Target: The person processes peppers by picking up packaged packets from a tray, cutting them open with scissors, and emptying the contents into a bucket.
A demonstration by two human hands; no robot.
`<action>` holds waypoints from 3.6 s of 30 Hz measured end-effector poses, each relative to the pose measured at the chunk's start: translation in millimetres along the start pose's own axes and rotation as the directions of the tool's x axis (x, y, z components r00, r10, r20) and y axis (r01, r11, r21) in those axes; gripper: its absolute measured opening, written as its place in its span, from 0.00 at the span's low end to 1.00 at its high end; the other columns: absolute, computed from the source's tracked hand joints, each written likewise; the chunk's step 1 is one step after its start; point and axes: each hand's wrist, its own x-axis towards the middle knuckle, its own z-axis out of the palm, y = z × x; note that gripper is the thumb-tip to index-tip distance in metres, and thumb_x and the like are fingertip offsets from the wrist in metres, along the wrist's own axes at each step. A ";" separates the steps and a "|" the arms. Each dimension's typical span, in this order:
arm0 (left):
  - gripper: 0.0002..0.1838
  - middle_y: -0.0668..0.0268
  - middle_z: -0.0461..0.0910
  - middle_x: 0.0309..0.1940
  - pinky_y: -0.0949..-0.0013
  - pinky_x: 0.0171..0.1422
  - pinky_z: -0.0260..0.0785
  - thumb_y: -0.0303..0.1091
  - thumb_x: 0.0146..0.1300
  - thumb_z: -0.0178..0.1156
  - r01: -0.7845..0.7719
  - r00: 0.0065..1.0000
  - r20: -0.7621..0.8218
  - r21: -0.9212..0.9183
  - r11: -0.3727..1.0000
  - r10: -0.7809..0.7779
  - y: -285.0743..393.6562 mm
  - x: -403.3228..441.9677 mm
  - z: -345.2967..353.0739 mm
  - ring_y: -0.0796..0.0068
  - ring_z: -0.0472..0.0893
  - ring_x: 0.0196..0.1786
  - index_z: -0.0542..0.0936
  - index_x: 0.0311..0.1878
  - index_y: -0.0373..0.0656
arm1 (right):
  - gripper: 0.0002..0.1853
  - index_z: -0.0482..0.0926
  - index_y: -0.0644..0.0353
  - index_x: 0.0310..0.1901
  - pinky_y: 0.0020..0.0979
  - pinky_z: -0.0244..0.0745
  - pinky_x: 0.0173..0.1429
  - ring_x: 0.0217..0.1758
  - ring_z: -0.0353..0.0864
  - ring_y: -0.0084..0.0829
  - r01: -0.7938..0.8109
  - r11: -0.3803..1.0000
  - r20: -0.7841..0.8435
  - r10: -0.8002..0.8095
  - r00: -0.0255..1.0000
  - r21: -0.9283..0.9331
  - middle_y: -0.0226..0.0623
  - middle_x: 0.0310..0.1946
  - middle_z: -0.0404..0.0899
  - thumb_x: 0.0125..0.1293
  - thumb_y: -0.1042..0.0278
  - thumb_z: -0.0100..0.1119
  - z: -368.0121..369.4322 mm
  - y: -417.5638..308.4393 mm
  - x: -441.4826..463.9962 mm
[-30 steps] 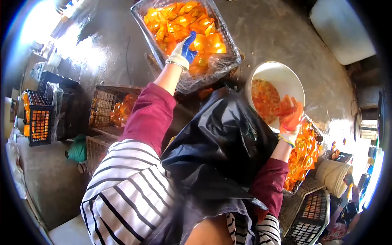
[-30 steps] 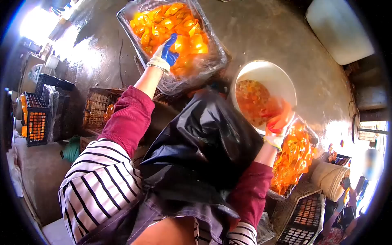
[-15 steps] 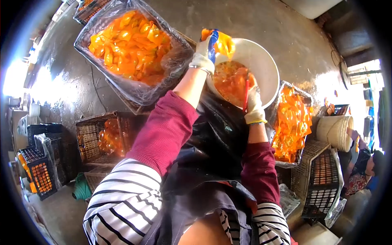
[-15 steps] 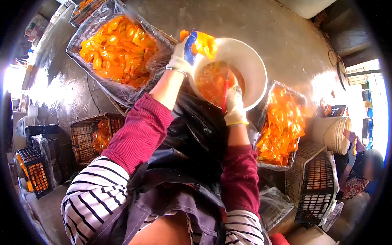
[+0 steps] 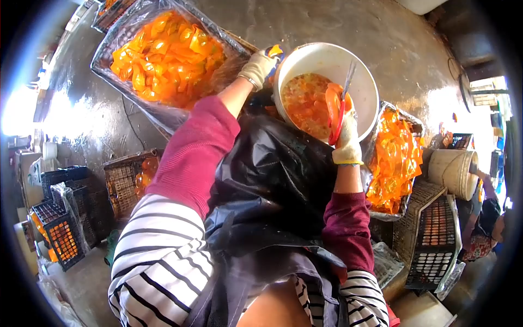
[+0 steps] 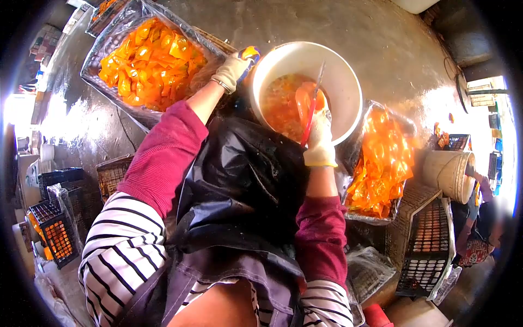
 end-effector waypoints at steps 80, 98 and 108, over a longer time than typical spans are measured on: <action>0.27 0.59 0.78 0.50 0.71 0.56 0.67 0.38 0.55 0.66 -0.089 0.941 0.332 0.085 0.992 0.056 98.0 -82.0 16.0 0.69 0.77 0.51 0.73 0.56 0.37 | 0.18 0.75 0.63 0.51 0.26 0.72 0.25 0.22 0.77 0.23 0.267 0.601 0.243 -0.122 0.962 -0.753 0.40 0.32 0.81 0.61 0.64 0.62 -52.3 77.9 73.2; 0.18 0.58 0.82 0.36 0.66 0.43 0.74 0.45 0.62 0.58 0.042 0.984 0.177 -0.405 0.913 0.033 100.4 -87.2 21.8 0.67 0.82 0.39 0.78 0.48 0.41 | 0.17 0.75 0.61 0.50 0.25 0.72 0.23 0.21 0.78 0.26 -0.286 0.896 0.160 0.355 0.921 -0.340 0.36 0.31 0.80 0.65 0.59 0.57 -6.6 6.7 17.7; 0.18 0.64 0.78 0.43 0.73 0.47 0.75 0.28 0.59 0.61 0.311 0.862 0.381 -0.918 0.244 0.334 68.8 -69.8 65.5 0.74 0.79 0.42 0.73 0.53 0.40 | 0.14 0.76 0.60 0.49 0.24 0.71 0.23 0.22 0.76 0.25 0.092 0.837 0.136 -0.021 0.991 -0.539 0.35 0.31 0.80 0.63 0.67 0.57 -47.4 58.9 67.1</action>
